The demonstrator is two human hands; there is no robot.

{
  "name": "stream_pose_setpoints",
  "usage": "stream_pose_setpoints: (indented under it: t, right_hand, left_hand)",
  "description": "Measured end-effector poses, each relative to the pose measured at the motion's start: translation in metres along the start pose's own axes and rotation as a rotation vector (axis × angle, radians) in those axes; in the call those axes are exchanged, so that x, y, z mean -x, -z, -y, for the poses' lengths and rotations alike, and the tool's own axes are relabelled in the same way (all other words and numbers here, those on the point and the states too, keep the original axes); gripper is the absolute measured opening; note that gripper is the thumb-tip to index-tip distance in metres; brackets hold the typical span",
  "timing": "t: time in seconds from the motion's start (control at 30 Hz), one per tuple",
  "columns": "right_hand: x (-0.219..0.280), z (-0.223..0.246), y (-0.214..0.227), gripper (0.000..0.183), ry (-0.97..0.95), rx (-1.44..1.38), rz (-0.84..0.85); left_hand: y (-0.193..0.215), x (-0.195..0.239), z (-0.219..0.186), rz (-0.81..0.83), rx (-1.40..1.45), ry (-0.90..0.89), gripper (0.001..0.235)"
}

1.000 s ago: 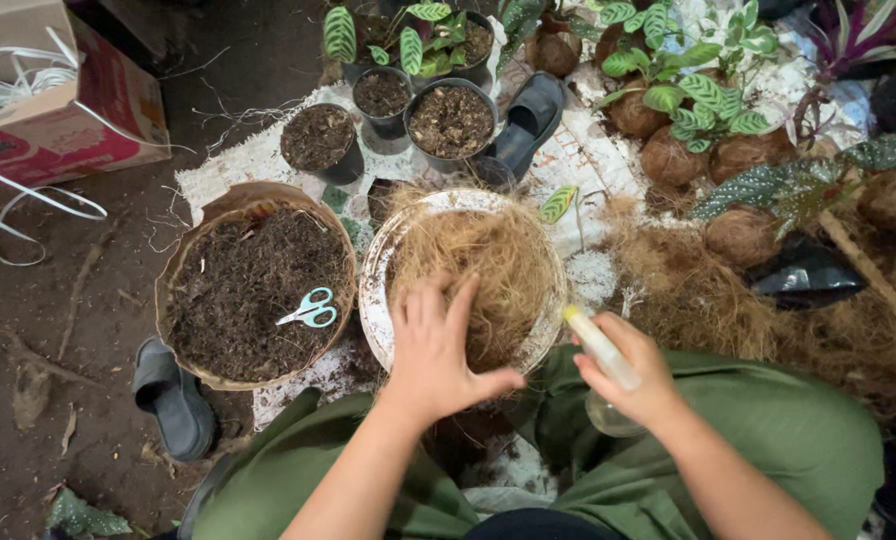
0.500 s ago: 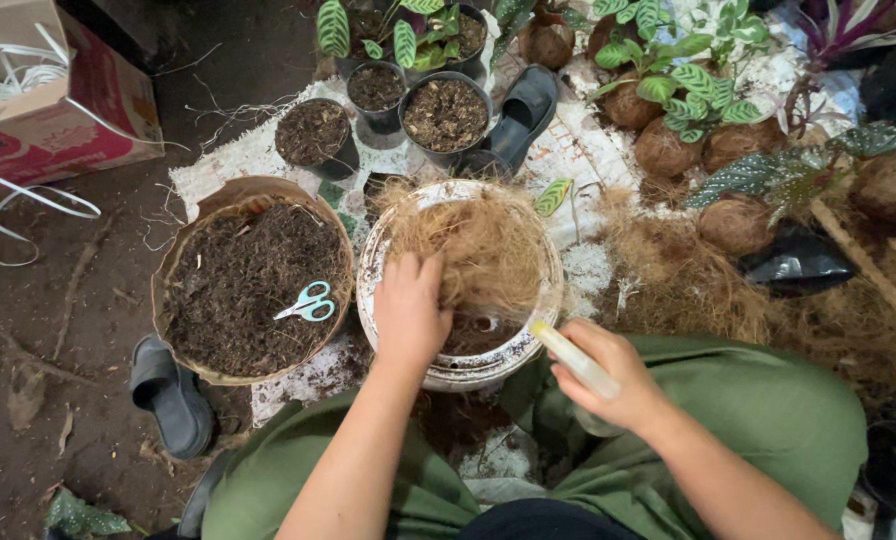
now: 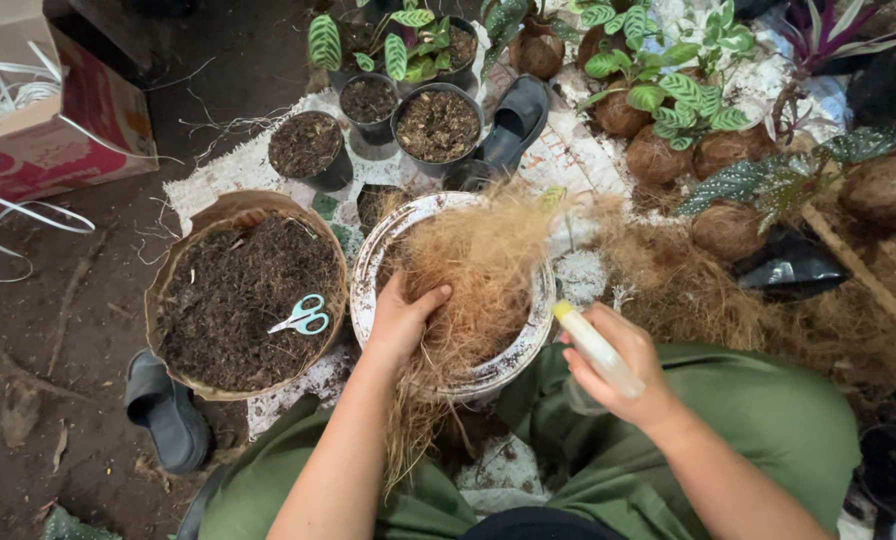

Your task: The person trims a coconut husk with scissors, places a plant into the husk, then removes it. They then gather loose coconut fiber, place it into a white bucket, and spray it with water from a spray bottle, patting it down to form a base.

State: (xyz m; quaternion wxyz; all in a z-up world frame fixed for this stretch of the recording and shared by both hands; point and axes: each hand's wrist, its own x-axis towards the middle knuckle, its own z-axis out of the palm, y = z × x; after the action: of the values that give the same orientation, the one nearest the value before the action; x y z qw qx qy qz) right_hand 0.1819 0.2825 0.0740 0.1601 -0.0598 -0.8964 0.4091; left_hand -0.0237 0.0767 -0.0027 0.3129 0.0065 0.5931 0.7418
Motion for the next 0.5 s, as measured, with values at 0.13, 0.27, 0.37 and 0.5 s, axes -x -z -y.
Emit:
stream_pose_setpoints:
  t: [0.13, 0.27, 0.37, 0.5]
  right_hand:
    - [-0.008, 0.007, -0.007, 0.021, -0.279, -0.3, -0.027]
    - [-0.016, 0.009, -0.006, 0.028, -0.114, -0.168, -0.022]
    - [-0.015, 0.01, -0.01, 0.024, 0.012, -0.043, 0.105]
    - [0.0, 0.019, -0.029, 0.024, -0.022, -0.051, 0.245]
  left_hand:
    - [0.004, -0.006, 0.012, -0.02, -0.145, -0.084, 0.053]
    - [0.007, -0.011, 0.018, -0.034, -0.172, -0.106, 0.051]
    - [0.008, -0.013, 0.019, -0.06, -0.157, -0.137, 0.053]
    - [0.008, -0.013, 0.017, -0.093, -0.114, -0.099, 0.052]
